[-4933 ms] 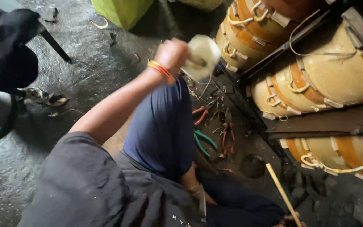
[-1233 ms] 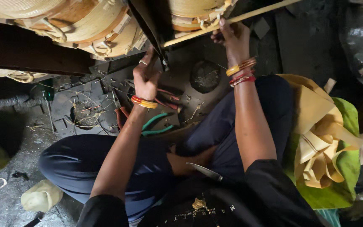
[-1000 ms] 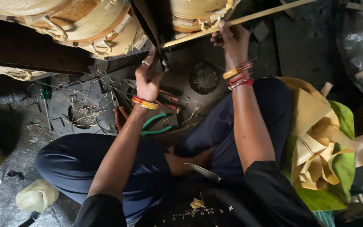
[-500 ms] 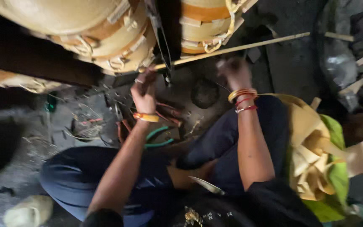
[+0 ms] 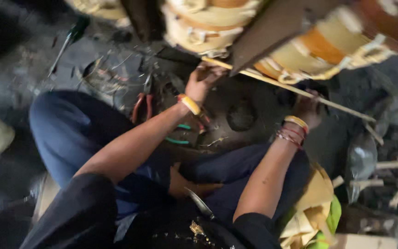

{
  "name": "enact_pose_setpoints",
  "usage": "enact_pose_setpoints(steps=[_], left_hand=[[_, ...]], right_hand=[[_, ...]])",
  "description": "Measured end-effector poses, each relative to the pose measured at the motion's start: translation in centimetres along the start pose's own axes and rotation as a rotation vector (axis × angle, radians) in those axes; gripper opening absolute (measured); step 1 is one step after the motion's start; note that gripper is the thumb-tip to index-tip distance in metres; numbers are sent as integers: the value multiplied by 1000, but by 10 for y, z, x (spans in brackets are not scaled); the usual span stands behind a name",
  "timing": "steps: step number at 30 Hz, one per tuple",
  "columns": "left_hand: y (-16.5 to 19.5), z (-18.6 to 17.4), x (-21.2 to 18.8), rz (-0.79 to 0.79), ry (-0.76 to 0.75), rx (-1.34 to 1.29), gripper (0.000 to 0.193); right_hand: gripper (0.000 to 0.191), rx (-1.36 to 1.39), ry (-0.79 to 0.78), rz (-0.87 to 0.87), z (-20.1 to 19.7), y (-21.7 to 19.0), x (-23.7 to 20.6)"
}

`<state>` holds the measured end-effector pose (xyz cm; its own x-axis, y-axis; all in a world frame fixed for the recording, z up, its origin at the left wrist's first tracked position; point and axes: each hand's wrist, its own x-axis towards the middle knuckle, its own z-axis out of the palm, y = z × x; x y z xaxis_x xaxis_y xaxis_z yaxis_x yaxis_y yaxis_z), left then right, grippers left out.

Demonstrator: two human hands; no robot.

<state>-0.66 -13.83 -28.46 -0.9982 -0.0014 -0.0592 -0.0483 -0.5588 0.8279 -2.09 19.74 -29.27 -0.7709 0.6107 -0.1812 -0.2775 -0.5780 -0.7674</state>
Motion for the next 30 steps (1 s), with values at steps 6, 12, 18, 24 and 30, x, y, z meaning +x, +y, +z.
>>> enact_pose_setpoints(steps=[6, 12, 18, 24, 30], left_hand=[[-8, -7, 0, 10, -69, 215, 31], [-20, -13, 5, 28, -149, 362, 34], [-27, -13, 7, 43, -189, 136, 39], [-23, -16, 10, 12, -152, 244, 35], [-10, -17, 11, -227, -65, 398, 30]], right_hand=[[29, -59, -65, -69, 5, -4, -8], [31, -248, -32, -128, 8, -1, -8], [32, -407, -73, 0, 25, 21, -28], [30, -296, -240, -9, 21, 18, -34], [35, -156, -479, 111, 10, 19, -33]])
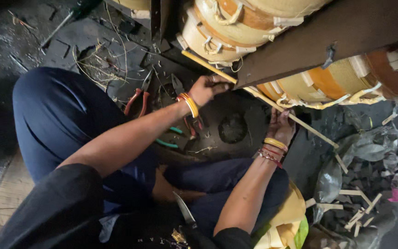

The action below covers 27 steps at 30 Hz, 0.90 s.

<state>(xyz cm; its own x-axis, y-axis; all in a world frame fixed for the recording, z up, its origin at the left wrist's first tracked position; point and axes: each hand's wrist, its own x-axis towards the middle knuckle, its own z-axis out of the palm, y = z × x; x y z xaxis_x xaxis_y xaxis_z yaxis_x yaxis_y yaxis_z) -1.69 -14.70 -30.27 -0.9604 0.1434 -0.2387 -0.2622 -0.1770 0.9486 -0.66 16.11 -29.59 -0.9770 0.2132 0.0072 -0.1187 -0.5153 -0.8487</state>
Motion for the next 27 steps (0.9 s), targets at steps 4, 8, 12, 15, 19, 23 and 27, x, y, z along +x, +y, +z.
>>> enact_pose_setpoints(steps=[4, 8, 12, 15, 19, 23, 27], left_hand=[[7, -8, 7, 39, 38, -573, 29], [8, -15, 13, 10, 135, -589, 34], [7, -16, 16, -35, 159, -614, 33], [8, -15, 16, -20, 191, -611, 31], [13, -17, 12, -34, 230, -597, 31], [19, -18, 8, -19, 201, -528, 32], [19, -16, 10, -6, 222, -525, 34]], right_hand=[[29, -6, 130, 104, -7, -8, -2], [29, 148, 162, 7, -18, -18, 2], [30, 199, 298, -45, -27, -18, 11], [28, 35, 236, -76, -32, -18, 9], [25, 26, 202, -36, -33, -19, 7], [15, 70, 326, 47, -17, -19, 11], [18, -1069, 539, -52, 48, -11, -19]])
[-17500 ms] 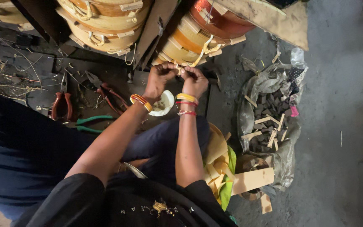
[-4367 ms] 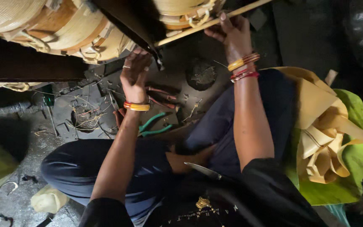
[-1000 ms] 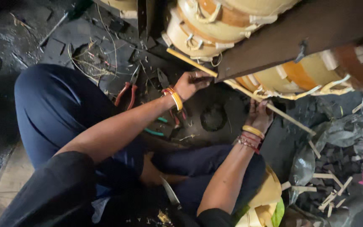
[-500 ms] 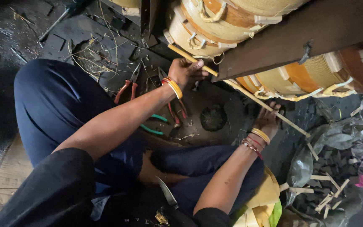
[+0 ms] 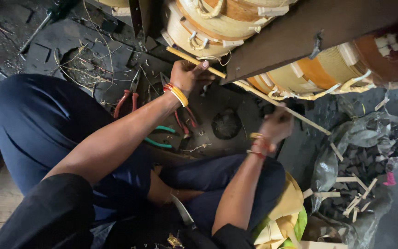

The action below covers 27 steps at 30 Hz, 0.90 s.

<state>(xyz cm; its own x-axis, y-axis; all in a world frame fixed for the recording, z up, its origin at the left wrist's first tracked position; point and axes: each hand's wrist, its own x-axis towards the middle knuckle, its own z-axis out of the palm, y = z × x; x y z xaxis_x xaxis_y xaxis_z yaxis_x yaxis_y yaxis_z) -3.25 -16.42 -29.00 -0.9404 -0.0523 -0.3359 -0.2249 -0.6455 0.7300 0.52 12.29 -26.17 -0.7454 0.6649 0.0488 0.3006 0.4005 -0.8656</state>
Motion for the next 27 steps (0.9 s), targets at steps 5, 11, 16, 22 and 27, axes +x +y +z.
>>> enact_pose_setpoints(steps=[5, 11, 16, 22, 27], left_hand=[[-5, -5, 3, 30, -8, 115, 35], [-10, -7, 7, 69, 17, 147, 29], [-13, -4, 12, 15, 46, 87, 26], [-3, -8, 14, -23, 65, 96, 26], [13, -10, 10, 55, 78, 170, 26]], right_hand=[[23, -236, -78, -995, 55, -58, -102], [43, -646, -123, -956, 87, -63, -98], [46, -670, -20, -978, 87, -41, -93], [42, -679, 2, -939, 89, -41, -91], [36, -641, 18, -963, 86, -44, -91]])
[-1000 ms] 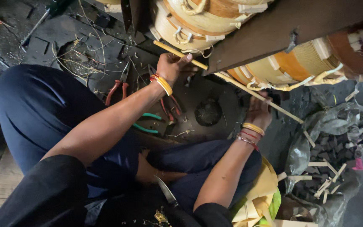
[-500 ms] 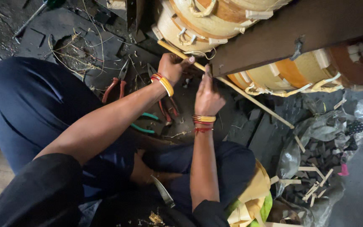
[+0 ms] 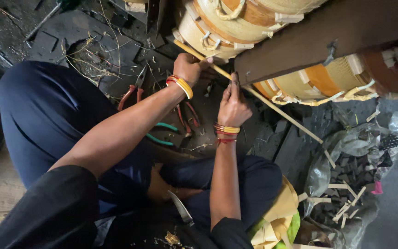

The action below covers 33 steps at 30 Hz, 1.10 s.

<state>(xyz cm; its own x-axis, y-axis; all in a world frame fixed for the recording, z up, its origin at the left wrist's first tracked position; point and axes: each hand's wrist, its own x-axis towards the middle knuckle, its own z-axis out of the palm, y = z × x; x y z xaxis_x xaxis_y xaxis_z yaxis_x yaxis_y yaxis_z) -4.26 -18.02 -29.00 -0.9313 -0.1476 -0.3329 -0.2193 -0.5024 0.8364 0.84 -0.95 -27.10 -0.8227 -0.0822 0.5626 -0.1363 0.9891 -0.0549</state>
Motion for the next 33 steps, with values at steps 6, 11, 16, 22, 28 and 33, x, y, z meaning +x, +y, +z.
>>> enact_pose_setpoints(steps=[6, 11, 16, 22, 28, 33], left_hand=[[15, -8, 1, -150, -62, 3, 23], [24, -17, 4, -165, -62, 1, 21], [30, -23, 5, -144, -40, 11, 19], [42, -35, 12, -114, -3, 61, 17], [40, -46, 22, -183, -38, -6, 22], [35, -56, 28, -207, -149, 30, 25]], right_hand=[[36, 40, 0, -13, -4, -2, 1], [35, 115, 45, -22, -10, -4, 2], [36, 67, -4, 11, -10, -4, 3], [35, 55, 10, 14, -7, -5, 2], [35, 64, -1, -15, -9, -7, 1], [41, 49, -52, 15, -8, -7, 0]])
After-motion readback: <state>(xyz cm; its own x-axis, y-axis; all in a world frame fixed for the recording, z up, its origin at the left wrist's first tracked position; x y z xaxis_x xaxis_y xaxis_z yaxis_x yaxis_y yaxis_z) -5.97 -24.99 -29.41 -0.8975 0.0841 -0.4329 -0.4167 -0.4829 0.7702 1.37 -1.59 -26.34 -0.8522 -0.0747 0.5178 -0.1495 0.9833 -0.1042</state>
